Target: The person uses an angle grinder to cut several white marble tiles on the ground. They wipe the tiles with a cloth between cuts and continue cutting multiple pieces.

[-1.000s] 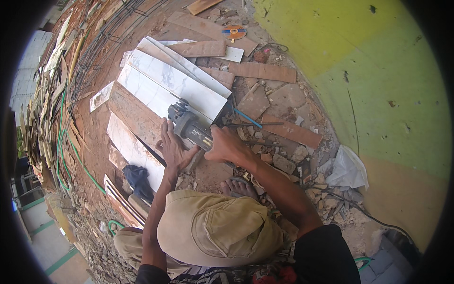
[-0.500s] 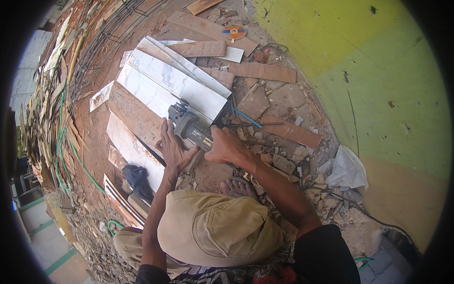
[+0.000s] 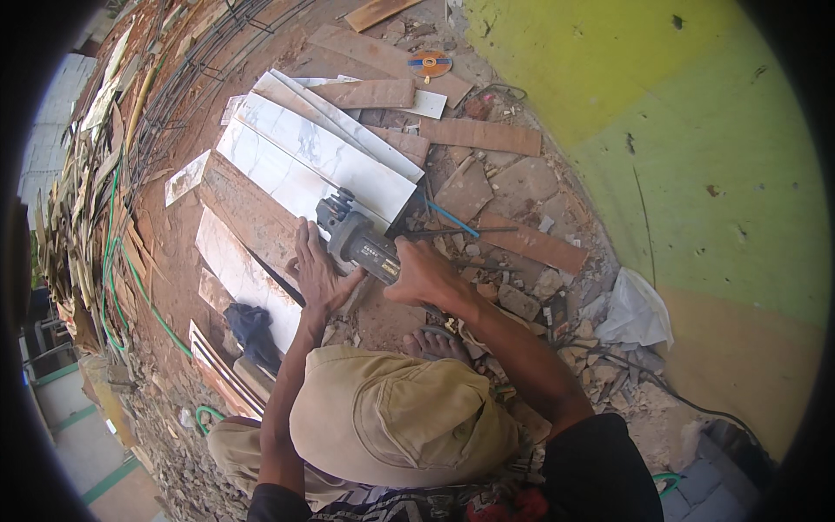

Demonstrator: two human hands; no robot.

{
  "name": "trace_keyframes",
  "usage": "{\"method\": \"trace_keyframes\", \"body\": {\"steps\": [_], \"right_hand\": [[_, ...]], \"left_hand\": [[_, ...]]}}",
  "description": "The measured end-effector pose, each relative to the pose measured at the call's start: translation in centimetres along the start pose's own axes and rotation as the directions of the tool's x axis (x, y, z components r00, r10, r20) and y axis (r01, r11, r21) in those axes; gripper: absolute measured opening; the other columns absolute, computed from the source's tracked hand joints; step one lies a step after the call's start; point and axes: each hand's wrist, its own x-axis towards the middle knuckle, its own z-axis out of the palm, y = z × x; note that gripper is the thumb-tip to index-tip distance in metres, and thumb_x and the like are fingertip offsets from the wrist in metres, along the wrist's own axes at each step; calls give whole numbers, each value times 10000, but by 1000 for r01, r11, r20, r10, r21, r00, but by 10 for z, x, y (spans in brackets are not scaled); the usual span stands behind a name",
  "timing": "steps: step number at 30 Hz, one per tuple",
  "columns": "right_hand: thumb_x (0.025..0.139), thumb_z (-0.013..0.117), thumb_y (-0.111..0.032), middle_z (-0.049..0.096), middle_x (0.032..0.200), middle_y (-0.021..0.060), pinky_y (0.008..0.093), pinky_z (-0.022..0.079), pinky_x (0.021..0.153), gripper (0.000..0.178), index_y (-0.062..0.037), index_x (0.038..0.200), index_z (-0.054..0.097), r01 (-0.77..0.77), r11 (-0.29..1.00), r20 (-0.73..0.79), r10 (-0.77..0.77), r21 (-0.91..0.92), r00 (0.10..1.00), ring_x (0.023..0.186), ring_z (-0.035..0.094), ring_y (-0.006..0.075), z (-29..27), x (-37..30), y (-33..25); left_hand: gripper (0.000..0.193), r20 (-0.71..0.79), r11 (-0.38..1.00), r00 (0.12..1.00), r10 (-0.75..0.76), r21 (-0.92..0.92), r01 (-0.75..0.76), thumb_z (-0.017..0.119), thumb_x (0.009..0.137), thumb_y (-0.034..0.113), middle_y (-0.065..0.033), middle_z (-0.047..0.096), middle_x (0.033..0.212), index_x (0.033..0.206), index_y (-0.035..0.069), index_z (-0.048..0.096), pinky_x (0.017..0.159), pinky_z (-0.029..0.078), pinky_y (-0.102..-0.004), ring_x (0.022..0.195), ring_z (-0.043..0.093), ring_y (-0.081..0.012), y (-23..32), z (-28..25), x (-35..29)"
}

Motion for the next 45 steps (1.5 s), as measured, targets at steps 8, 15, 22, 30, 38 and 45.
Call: {"method": "trace_keyframes", "body": {"steps": [8,15,22,30,38,45], "right_hand": [[634,777,-241,702,941,319,488,571,824,591,89,1092,601,5,1000,-40,-5,-7,999,904,707,475,6,-3,5],[637,773,-247,700,937,321,497,569,820,564,80,1060,595,6,1000,-25,-5,25,1000,905,705,484,5,0,0],[632,774,-247,701,920,312,491,569,805,561,82,1050,594,12,1000,-38,-11,17,999,898,705,484,8,5,5],[637,761,-232,702,920,309,484,569,810,559,94,1061,595,13,999,-21,-13,44,1000,904,714,464,7,14,-7],[638,775,-248,709,944,307,473,571,819,593,106,1081,601,0,1000,-4,0,15,1000,910,718,458,4,28,-17],[638,785,-253,711,950,299,470,572,813,574,90,1063,609,-8,1000,-5,8,0,1000,909,718,454,6,19,-8]], "left_hand": [[1343,-23,999,1000,16,-28,-16,636,675,864,-258,234,1663,1586,-36,232,1069,303,-561,1532,263,-364,-2,3,0],[1343,7,1000,1000,2,-3,-2,639,681,854,-250,220,1673,1596,-34,218,1072,302,-539,1547,237,-353,-1,-1,0],[1344,6,1000,1000,6,-23,-6,644,679,849,-253,211,1675,1595,-38,219,1072,302,-536,1545,242,-349,2,-2,1],[1346,-17,999,1000,12,-35,-13,652,688,838,-263,199,1679,1595,-52,209,1112,276,-552,1558,220,-364,-3,2,0],[1298,50,1000,999,-6,3,6,694,692,755,-283,200,1666,1582,-51,203,1095,312,-574,1531,259,-407,5,-9,1],[1361,29,999,1000,0,-45,1,634,698,861,-262,185,1686,1609,-42,180,1109,274,-563,1566,195,-370,2,-4,0]]}}
